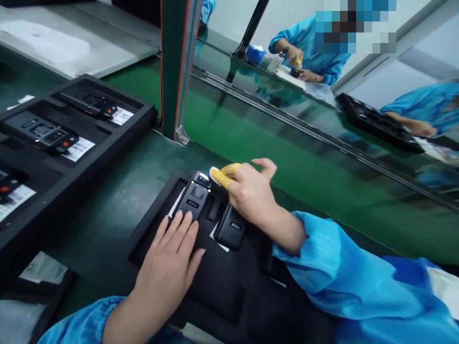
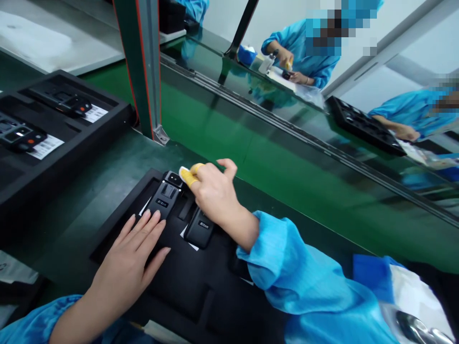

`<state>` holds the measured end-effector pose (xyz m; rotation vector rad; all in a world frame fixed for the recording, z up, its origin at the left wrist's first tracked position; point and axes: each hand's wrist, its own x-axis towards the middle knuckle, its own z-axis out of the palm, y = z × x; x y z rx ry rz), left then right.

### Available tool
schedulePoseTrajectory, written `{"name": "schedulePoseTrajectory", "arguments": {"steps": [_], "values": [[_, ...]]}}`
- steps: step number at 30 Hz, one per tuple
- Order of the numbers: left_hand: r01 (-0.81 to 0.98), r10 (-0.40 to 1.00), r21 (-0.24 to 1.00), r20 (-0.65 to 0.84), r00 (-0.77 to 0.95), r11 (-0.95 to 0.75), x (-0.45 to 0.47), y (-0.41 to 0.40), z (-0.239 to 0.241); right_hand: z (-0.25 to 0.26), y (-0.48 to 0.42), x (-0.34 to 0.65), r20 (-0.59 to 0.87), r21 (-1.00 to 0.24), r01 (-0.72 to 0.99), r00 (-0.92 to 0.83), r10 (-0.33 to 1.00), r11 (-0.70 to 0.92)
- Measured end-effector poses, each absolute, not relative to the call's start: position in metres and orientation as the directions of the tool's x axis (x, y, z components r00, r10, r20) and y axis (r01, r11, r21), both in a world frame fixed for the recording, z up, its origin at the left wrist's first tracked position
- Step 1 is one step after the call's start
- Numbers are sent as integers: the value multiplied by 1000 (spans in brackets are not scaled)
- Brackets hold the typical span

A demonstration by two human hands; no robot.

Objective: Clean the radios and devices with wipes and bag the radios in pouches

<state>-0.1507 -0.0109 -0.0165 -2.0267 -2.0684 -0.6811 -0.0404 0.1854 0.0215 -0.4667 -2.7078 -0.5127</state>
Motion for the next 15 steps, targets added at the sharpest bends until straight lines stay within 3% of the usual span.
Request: {"name": "schedulePoseTrajectory", "arguments": {"steps": [4,10,15], "values": [[979,907,201,416,-57,-31,-151,-11,-16,21,182,-65,335,286,286,-924,184,915],[977,907,213,416,-66,-26,-150,-11,-17,29,196,-74,288,181,473,-864,413,863],[976,907,217,416,-67,-27,-151,-11,-17,24,179,-68,276,161,359,-911,308,919]]}}
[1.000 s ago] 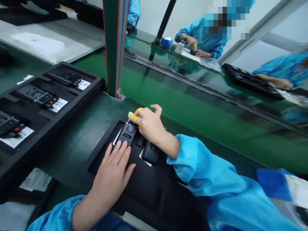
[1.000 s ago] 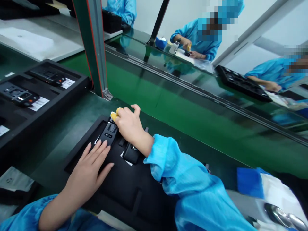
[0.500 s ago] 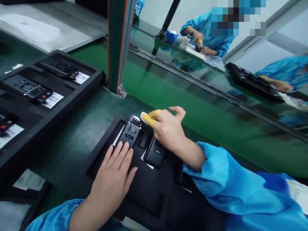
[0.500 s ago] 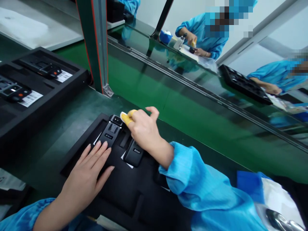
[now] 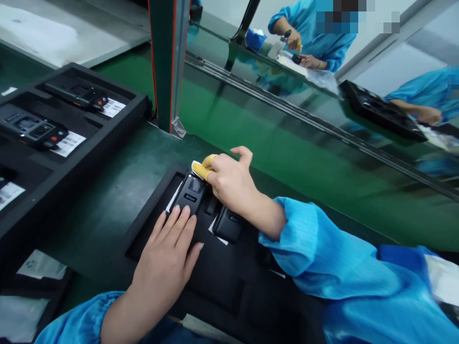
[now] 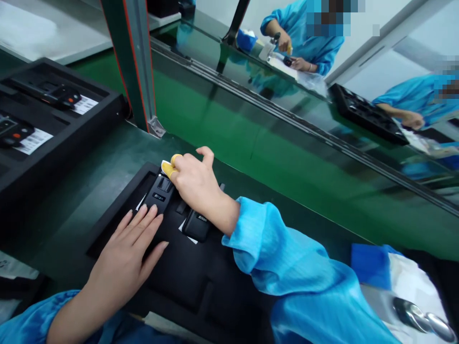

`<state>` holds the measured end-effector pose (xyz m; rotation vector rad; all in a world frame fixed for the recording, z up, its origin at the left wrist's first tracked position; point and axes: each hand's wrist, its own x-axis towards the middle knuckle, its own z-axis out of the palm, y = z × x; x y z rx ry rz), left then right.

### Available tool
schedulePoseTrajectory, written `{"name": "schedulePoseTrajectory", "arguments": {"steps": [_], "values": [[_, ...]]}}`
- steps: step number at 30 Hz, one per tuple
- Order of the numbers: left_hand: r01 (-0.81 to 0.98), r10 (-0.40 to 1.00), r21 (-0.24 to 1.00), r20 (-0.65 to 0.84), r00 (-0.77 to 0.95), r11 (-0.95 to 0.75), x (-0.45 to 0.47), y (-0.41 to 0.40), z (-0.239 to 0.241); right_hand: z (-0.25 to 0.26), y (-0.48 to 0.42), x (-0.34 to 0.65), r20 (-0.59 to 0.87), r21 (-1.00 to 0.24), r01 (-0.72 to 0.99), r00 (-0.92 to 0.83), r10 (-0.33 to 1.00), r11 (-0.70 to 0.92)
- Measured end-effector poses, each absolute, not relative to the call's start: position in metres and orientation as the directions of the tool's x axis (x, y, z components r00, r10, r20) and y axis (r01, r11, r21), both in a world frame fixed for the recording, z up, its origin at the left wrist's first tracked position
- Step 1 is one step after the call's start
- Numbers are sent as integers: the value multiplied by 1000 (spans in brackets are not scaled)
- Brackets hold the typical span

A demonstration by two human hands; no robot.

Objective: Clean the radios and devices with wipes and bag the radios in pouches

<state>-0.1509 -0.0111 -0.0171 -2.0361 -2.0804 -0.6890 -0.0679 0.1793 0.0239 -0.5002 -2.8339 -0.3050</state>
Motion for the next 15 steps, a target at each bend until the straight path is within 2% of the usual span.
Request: {"name": "schedulePoseTrajectory", "arguments": {"steps": [6,10,15], "values": [[967,904,253,420,-79,-33,-151,-12,-17,20,175,-35,276,275,420,-896,348,865],[960,902,278,421,-94,-30,-150,-12,-17,26,168,-29,313,278,472,-868,385,837],[957,915,287,392,-92,-27,-150,-13,-17,19,140,-54,347,246,241,-926,147,939]]}}
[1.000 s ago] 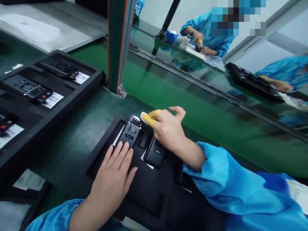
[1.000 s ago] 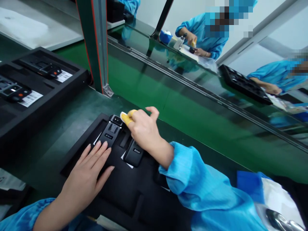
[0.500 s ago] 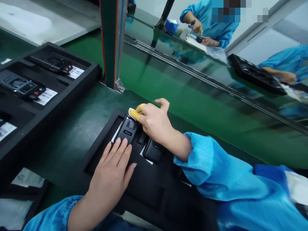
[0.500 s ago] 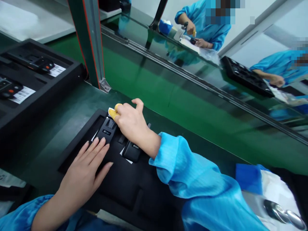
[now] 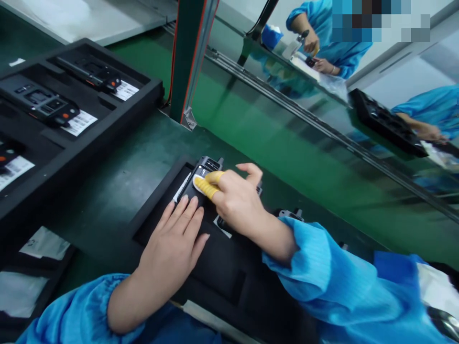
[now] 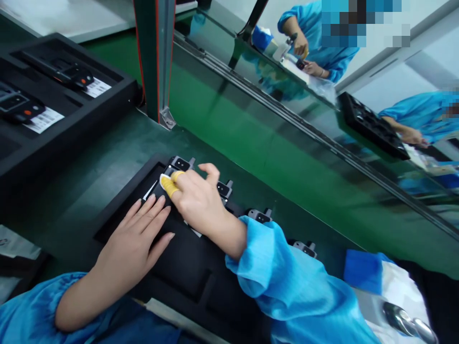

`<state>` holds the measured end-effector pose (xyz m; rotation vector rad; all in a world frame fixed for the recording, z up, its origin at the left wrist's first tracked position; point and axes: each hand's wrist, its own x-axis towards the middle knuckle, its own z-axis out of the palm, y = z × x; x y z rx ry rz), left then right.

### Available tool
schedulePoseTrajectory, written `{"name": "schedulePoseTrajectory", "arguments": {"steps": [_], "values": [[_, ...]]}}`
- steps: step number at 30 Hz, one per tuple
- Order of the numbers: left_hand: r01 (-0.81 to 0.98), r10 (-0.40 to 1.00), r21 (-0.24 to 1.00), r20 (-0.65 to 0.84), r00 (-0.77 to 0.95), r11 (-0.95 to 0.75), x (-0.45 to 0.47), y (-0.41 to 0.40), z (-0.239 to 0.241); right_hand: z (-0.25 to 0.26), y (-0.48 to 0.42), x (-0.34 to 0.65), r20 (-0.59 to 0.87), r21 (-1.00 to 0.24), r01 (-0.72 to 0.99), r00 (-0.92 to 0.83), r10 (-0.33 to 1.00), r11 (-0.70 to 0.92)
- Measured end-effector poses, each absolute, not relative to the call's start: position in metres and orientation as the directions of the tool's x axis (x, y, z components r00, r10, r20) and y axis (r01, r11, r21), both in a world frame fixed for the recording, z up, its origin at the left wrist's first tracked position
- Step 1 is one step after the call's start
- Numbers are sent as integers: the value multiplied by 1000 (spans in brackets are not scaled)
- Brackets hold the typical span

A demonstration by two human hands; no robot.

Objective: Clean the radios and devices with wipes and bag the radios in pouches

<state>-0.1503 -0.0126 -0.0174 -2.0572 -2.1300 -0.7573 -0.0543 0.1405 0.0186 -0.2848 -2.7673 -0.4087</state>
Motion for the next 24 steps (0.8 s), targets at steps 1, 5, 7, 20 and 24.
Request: {"name": "schedulePoseTrajectory", "arguments": {"steps": [1,5,7,20,24], "values": [[957,918,288,386,-93,-24,-150,-13,-17,16,137,-58,354,243,209,-928,114,947],[956,917,291,388,-91,-28,-151,-13,-17,13,131,-55,336,232,159,-939,75,959],[955,916,294,390,-94,-27,-150,-13,-16,15,131,-46,322,239,160,-943,77,958],[955,916,296,391,-85,-38,-151,-12,-15,12,128,-41,318,264,197,-942,108,944],[951,910,307,404,-94,-39,-151,-12,-15,26,139,-19,329,341,314,-923,200,886]]}}
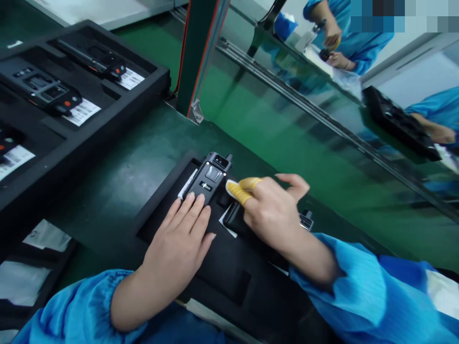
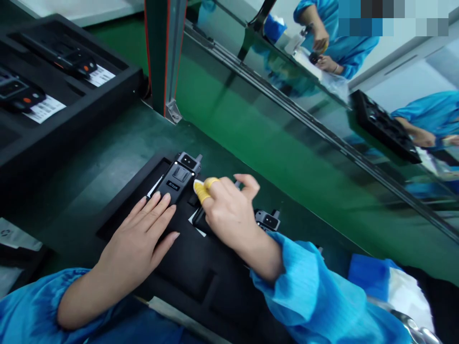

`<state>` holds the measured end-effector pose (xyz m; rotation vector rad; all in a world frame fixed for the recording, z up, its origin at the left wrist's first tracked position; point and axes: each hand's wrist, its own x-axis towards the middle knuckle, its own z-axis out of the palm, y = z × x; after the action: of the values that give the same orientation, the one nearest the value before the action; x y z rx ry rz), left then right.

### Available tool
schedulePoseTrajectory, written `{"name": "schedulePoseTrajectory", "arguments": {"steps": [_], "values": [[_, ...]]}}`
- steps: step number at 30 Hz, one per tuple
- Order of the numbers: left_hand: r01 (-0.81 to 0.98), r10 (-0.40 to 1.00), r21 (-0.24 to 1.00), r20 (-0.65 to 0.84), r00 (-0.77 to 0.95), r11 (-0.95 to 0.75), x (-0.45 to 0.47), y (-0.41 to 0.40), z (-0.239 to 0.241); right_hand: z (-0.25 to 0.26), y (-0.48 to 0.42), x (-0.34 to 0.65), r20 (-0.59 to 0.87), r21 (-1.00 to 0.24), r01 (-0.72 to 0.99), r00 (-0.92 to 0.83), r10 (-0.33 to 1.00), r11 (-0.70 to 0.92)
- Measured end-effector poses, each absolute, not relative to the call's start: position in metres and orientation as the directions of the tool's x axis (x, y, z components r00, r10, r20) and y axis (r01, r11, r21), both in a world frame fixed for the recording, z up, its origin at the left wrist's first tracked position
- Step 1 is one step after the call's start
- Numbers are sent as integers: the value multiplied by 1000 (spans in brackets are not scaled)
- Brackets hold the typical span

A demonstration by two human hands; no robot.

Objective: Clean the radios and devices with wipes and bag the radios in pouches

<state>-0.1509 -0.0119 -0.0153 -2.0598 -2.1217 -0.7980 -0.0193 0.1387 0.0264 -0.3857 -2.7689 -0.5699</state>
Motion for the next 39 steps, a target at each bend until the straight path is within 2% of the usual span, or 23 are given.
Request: {"name": "schedulePoseTrajectory", "arguments": {"steps": [2,5,9,14,18,21,25,29,33,39], "values": [[951,905,308,413,-101,-34,-151,-12,-16,33,142,-18,368,357,346,-906,210,868],[952,901,304,422,-101,-36,-150,-12,-16,32,139,-29,383,317,316,-905,184,894],[953,913,301,399,-90,-38,-151,-12,-15,19,130,-51,365,235,245,-919,148,941],[949,917,313,388,-91,-38,-152,-12,-14,15,126,-45,309,208,198,-942,128,958],[949,916,313,390,-95,-35,-151,-13,-13,28,134,-14,273,266,295,-936,222,918],[951,914,305,397,-85,-44,-151,-13,-13,39,146,2,358,293,412,-884,301,863],[956,912,288,403,-74,-49,-152,-13,-14,43,164,0,439,264,468,-837,327,843],[962,912,266,407,-58,-58,-154,-12,-14,37,178,-18,384,215,453,-854,352,865],[963,912,264,407,-55,-60,-155,-12,-14,28,181,-44,361,178,371,-886,290,911],[959,912,273,407,-47,-72,-156,-13,-16,20,171,-58,343,295,294,-921,186,909]]}}
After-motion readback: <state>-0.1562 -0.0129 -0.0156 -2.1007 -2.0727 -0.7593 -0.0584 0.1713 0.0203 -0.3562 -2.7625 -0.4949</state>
